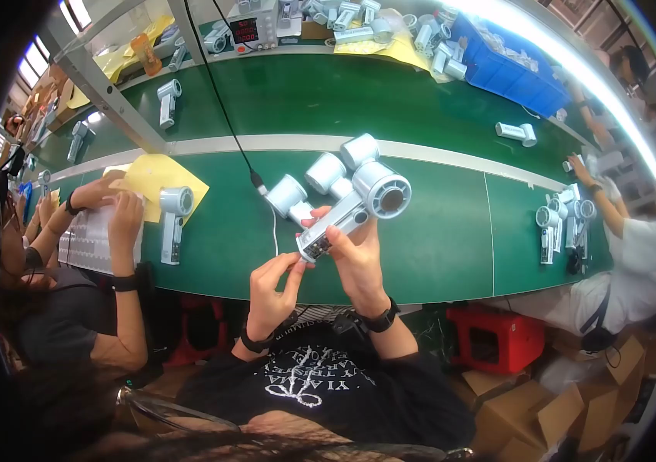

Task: Inspecting and organizing handheld portable fans on a factory production line.

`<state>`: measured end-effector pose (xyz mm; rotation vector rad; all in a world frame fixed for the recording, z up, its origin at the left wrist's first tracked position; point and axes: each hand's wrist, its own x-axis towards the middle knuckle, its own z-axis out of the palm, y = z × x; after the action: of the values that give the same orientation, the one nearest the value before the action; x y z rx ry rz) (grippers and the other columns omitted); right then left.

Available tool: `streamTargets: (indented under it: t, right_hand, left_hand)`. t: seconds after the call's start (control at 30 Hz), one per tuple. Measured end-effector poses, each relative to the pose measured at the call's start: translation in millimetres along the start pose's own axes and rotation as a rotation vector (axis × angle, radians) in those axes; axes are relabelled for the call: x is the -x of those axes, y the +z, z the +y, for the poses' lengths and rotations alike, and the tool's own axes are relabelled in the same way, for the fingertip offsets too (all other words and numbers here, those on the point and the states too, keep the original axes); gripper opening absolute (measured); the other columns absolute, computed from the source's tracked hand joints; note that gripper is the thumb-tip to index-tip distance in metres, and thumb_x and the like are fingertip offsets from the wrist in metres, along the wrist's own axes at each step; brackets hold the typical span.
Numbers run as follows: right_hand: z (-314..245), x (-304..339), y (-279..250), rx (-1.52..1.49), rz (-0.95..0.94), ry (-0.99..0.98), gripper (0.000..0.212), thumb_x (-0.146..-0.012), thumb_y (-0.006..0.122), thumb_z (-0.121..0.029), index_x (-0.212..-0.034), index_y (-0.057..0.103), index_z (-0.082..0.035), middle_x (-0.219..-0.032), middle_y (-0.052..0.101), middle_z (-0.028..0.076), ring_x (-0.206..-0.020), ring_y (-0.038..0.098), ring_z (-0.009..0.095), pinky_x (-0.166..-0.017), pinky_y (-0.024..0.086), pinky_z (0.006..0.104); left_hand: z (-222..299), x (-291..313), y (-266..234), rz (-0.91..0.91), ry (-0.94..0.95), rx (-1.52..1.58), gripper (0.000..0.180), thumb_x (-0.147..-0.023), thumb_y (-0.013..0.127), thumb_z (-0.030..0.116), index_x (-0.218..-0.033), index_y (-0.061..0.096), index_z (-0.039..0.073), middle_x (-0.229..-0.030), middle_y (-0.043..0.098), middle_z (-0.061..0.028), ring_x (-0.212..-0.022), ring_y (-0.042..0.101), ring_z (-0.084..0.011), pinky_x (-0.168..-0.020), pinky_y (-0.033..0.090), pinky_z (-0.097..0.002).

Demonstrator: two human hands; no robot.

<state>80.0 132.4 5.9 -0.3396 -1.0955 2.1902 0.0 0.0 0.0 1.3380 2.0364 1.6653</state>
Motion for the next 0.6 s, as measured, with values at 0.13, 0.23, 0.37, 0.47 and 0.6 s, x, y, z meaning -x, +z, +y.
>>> streamTargets:
  t: [0.13,0.23,0.37,0.47,0.6]
  right_hand:
    - [-2,1,2,-0.048,-0.029,0.01,0.056,-0.091,0.063,-0.016,-0.134,0.03,-0.004,-0.115,0.055,0.021,-0.105,0.061,0.034,-0.088,0.054,0.0551]
    - [-2,1,6,-0.02,-0.02,0.02,0.056,-0.091,0.061,-0.012,-0.135,0.027,-0.004,-0.113,0.056,0.02,-0.103,0.062,0.033,-0.088,0.055,0.0535]
    - [-2,2,11,0.071,0.0,-0.014,0.057,-0.091,0.06,-0.008,-0.135,0.024,-0.005,-0.111,0.056,0.02,-0.102,0.062,0.032,-0.086,0.056,0.0515]
    - [2,2,11,0.114,0.004,-0.056,0.058,-0.09,0.059,-0.004,-0.135,0.023,-0.005,-0.11,0.056,0.02,-0.102,0.062,0.032,-0.085,0.056,0.0501]
    - [8,1,11,0.128,0.022,-0.075,0.06,-0.088,0.059,0.0,-0.134,0.021,-0.005,-0.109,0.057,0.019,-0.101,0.063,0.031,-0.085,0.056,0.048]
  left_hand:
    - [1,-1,0,0.011,0.029,0.097,0.008,-0.084,0.061,-0.003,-0.092,0.063,-0.003,-0.081,0.066,-0.0144,-0.07,0.064,-0.0298,-0.06,0.048,-0.0346]
    - [1,-1,-2,0.011,0.055,0.108,0.008,-0.084,0.061,-0.003,-0.092,0.063,-0.003,-0.08,0.066,-0.0139,-0.07,0.064,-0.0304,-0.061,0.048,-0.0338]
    - [1,0,-5,0.001,0.053,0.022,0.007,-0.084,0.061,-0.003,-0.091,0.063,-0.003,-0.079,0.065,-0.0138,-0.068,0.064,-0.0295,-0.059,0.048,-0.0329]
    - [-1,1,-5,-0.018,0.026,0.015,0.007,-0.084,0.061,-0.003,-0.091,0.062,-0.003,-0.077,0.065,-0.0138,-0.064,0.063,-0.0286,-0.057,0.047,-0.0324]
    - [-3,1,2,0.037,-0.008,0.087,0.006,-0.085,0.06,-0.003,-0.09,0.061,-0.004,-0.074,0.063,-0.0132,-0.058,0.061,-0.0261,-0.053,0.045,-0.032]
